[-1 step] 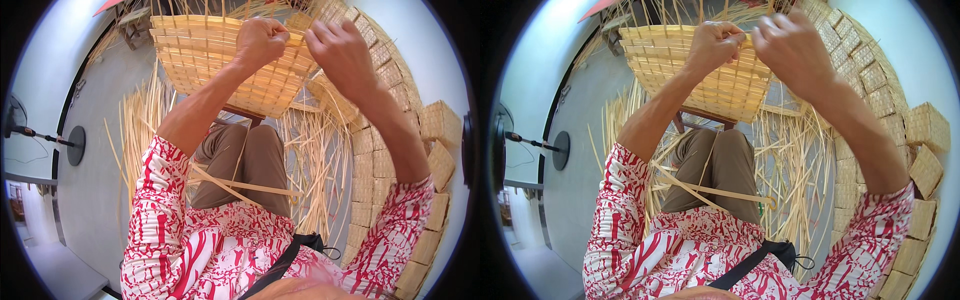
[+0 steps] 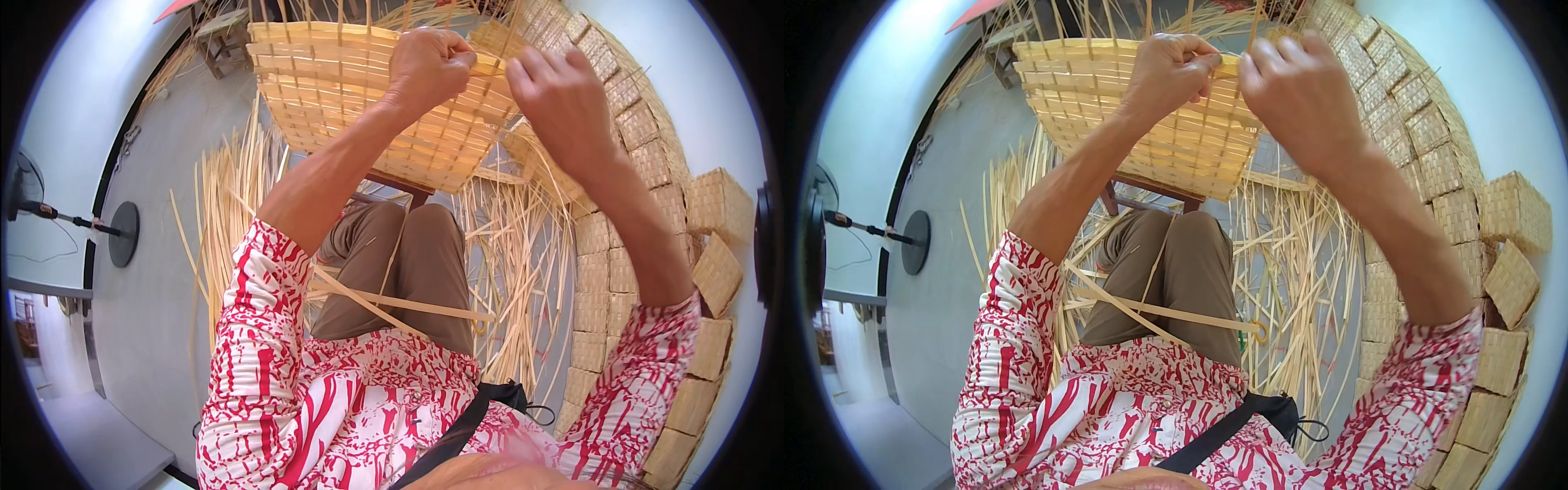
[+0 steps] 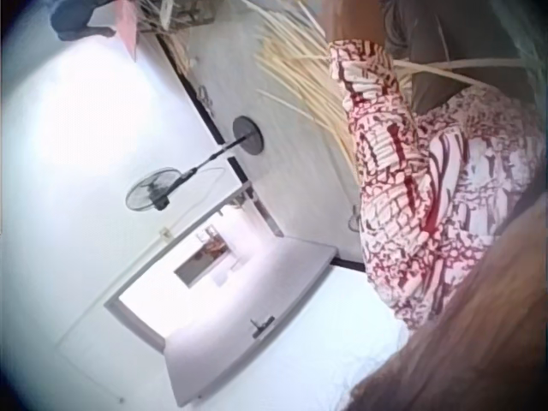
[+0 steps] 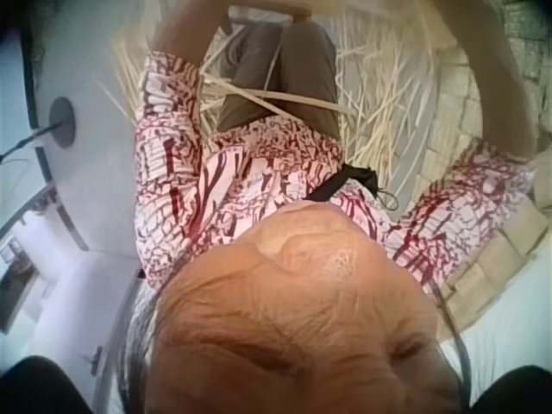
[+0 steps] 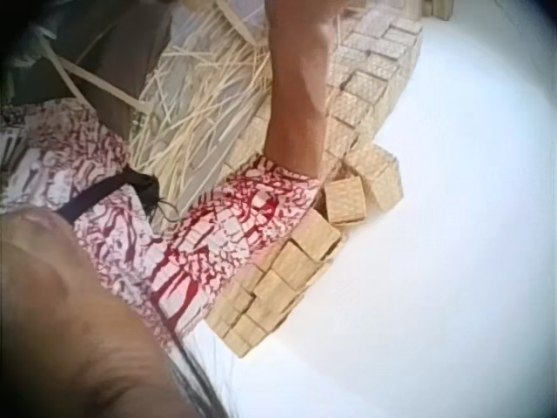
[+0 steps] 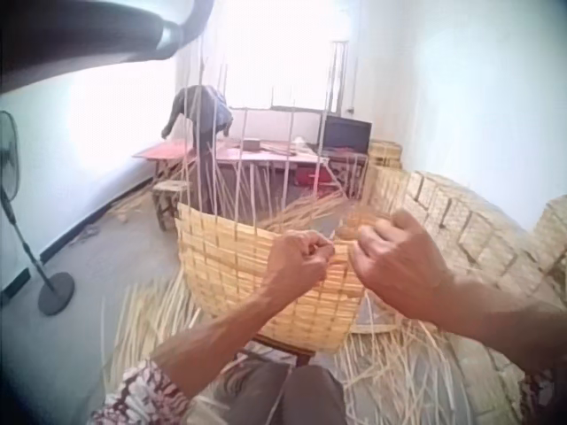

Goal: The person weaves a basket by hand, interlacing thin bamboo strips into a growing rectangular frame. They repeatedly adjust the basket's position and tuck in loose ends to maintain the weave pattern.

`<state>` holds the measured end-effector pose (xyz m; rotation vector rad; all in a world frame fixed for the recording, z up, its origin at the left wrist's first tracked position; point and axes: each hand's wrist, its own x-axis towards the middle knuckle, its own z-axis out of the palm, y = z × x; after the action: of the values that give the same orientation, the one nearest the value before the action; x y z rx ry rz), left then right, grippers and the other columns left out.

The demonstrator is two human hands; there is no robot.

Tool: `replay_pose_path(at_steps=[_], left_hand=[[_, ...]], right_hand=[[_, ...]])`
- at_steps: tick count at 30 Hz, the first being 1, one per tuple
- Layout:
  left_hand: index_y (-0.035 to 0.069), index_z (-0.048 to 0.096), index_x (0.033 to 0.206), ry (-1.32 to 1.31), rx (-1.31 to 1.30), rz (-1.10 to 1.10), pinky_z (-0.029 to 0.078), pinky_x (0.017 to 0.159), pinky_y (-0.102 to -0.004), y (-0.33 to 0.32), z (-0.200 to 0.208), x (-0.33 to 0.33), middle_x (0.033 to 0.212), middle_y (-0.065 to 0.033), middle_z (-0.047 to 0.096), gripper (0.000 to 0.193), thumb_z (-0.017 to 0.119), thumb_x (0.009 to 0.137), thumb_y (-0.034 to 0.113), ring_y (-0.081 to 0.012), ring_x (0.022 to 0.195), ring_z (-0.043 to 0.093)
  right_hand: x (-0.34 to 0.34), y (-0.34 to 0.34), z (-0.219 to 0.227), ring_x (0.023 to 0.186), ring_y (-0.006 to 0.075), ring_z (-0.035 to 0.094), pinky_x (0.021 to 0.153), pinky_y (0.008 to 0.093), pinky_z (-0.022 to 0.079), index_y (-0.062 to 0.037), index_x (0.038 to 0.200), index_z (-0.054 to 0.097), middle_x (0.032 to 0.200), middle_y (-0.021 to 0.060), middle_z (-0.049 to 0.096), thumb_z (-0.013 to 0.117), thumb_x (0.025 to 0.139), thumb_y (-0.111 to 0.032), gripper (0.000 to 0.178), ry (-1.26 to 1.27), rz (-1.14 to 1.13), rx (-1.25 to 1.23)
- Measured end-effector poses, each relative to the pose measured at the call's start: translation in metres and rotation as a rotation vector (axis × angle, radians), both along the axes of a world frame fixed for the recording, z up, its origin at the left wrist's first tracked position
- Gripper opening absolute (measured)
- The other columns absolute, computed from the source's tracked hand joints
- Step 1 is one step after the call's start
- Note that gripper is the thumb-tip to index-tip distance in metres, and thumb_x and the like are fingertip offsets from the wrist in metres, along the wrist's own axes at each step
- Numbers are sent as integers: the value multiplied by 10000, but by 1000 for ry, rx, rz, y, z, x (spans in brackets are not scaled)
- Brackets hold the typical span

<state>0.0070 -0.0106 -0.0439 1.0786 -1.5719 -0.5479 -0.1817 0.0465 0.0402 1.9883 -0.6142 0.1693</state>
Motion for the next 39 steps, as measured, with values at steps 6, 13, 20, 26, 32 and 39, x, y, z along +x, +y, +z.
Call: replay_pose_path(at_steps=[6,13,20,26,32,39], left_hand=[[-22,758,1006,-54,-56,6,514,492,-228,0,1,-7,631,-43,690,191,701,947,150,-58,542,639],[61,750,1115,-265,-174,103,519,513,-251,19,6,9,661,-47,697,207,721,953,187,-69,554,643],[160,719,1066,-707,-899,18,561,595,-325,29,9,-25,995,2,666,240,709,832,106,-193,815,701],[138,684,951,-729,-810,-16,543,591,-350,24,5,-39,973,-12,639,142,705,811,154,-220,776,691],[108,688,904,-438,-640,63,504,541,-374,40,15,-50,862,-34,613,56,697,849,108,-240,661,650],[107,703,938,-773,-787,-301,523,587,-385,28,22,-11,905,-52,642,91,688,858,66,-277,700,661]], right_hand=[[-26,-1,-85,783,161,680,697,300,540,-24,1022,722,877,52,702,693,900,-11,126,-1086,143,664],[-41,2,-105,755,55,615,693,222,507,-13,1060,739,863,6,692,722,967,-73,112,-1530,226,875],[-44,3,-100,671,47,549,618,210,459,-8,1055,740,812,-8,657,721,969,-73,109,-1578,217,962],[-41,19,-93,687,60,604,614,222,506,0,1142,729,878,21,695,687,981,-38,171,-1704,178,1069],[7,37,-117,730,58,628,654,218,524,-13,1274,697,972,29,697,588,1001,40,299,-2056,610,1074],[-54,22,-80,808,165,654,710,291,519,-53,1190,746,980,83,690,548,963,87,332,-1082,291,713]])
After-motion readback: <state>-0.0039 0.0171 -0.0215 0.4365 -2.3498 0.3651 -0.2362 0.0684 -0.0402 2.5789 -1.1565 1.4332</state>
